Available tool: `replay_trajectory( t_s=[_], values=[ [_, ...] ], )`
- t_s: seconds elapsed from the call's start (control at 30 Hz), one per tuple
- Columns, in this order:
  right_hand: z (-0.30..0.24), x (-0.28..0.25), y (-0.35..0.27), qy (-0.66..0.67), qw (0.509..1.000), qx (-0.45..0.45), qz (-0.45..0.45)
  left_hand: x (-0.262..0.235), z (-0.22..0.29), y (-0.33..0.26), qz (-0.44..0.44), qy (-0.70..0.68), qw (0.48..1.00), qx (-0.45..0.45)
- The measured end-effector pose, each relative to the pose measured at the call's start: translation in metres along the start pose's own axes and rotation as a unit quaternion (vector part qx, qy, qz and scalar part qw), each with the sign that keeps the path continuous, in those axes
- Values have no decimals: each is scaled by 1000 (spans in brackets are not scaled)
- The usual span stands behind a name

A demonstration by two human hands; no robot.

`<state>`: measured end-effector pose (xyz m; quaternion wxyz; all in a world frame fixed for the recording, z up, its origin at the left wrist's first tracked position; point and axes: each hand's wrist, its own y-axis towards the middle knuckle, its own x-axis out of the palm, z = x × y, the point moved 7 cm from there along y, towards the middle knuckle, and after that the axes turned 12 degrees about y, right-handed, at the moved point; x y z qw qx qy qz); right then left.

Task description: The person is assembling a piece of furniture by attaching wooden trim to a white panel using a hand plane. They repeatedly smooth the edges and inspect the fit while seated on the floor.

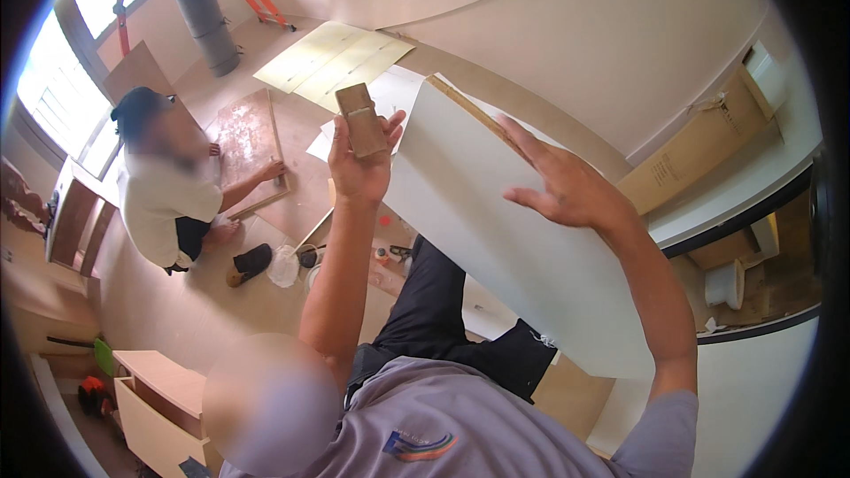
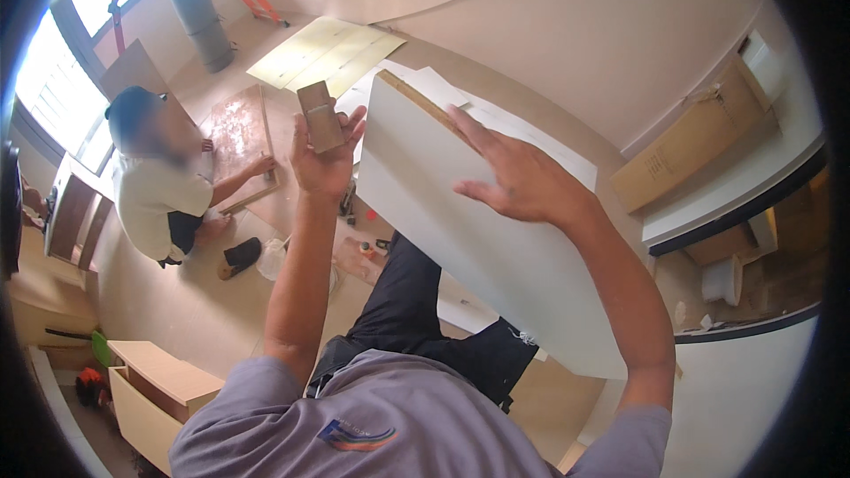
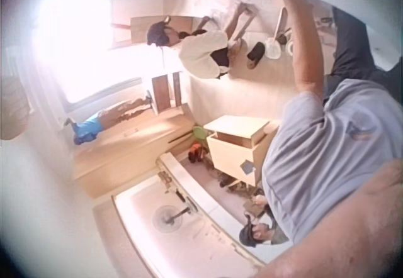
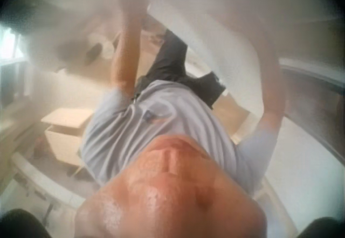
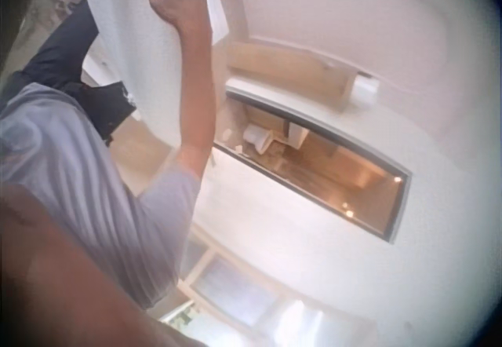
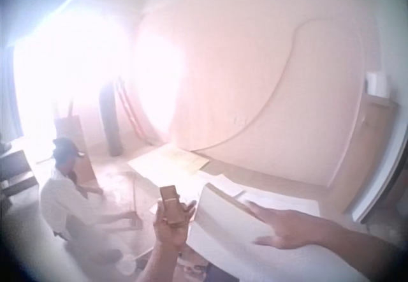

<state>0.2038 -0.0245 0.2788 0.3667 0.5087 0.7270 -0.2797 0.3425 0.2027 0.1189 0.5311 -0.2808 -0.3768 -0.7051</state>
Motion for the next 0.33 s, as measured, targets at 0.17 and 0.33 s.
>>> replay_trajectory(
  t_s=[0.17, 0.33],
  values=[
    [-15, 18, 81, 28, 997, -75, -15, -4, -12, 6, -3, -4, 1000, 20],
    [-31, 28, 111, 65, 994, -58, -66, -12, -6, 13, -1, -29, 998, 59]
  ],
)
